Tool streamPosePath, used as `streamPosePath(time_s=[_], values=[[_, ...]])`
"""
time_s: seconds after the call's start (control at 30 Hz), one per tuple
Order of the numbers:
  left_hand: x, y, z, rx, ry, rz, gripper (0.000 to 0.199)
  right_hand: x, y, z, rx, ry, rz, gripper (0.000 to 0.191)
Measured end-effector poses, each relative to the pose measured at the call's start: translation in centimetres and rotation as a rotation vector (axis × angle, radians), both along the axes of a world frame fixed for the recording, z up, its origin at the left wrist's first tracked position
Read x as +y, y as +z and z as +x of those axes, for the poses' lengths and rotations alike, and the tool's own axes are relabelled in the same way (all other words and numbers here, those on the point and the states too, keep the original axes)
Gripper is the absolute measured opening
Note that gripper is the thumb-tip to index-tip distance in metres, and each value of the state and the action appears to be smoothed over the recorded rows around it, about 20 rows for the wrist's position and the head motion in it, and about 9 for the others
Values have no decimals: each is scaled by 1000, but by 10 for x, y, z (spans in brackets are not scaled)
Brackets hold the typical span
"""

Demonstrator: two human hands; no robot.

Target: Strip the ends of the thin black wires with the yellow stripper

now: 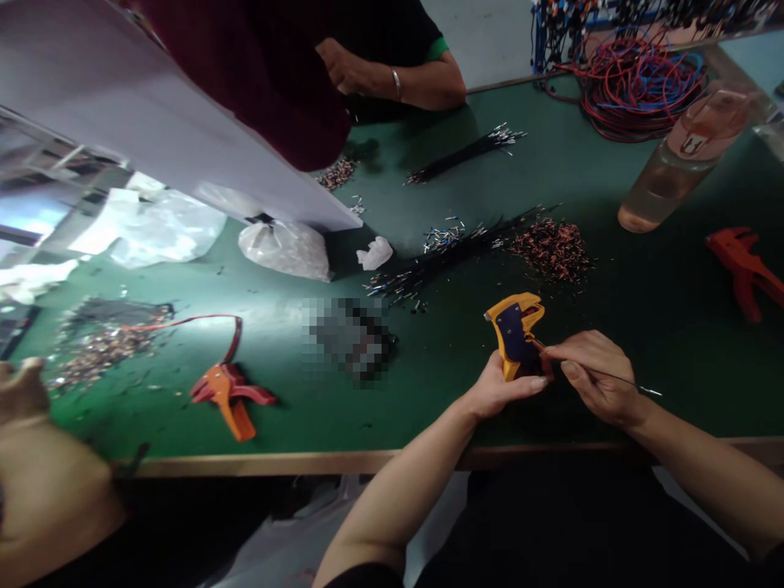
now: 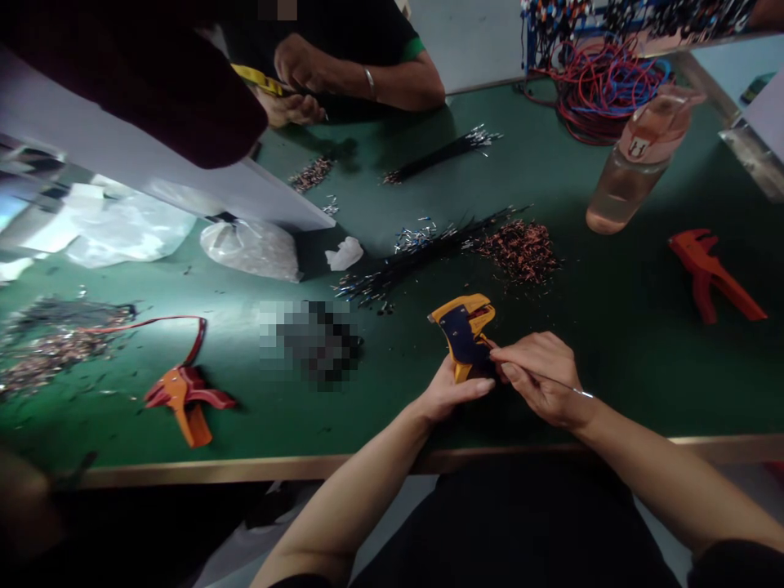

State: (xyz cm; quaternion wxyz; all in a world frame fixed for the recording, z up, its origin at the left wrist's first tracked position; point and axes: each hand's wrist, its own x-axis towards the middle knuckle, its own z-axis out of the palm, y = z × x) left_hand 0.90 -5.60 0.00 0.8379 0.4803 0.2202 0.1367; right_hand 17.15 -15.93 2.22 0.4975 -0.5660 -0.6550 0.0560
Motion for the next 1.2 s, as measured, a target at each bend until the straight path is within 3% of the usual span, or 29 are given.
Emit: streamPosePath(time_s=[0.43, 0.6, 0.83, 1.2], values=[[-1, 2, 1, 25, 71, 76, 40, 1, -2, -2, -61, 20, 45, 22], [-4, 4, 1, 62, 73, 23, 46, 1, -3, -2, -78, 26, 56, 21], [-3, 7, 2, 113, 50, 120, 48, 1, -2, -2, -89, 30, 57, 22], [-5, 4, 2, 182, 91, 73, 51, -2, 2, 3, -29, 15, 118, 24]])
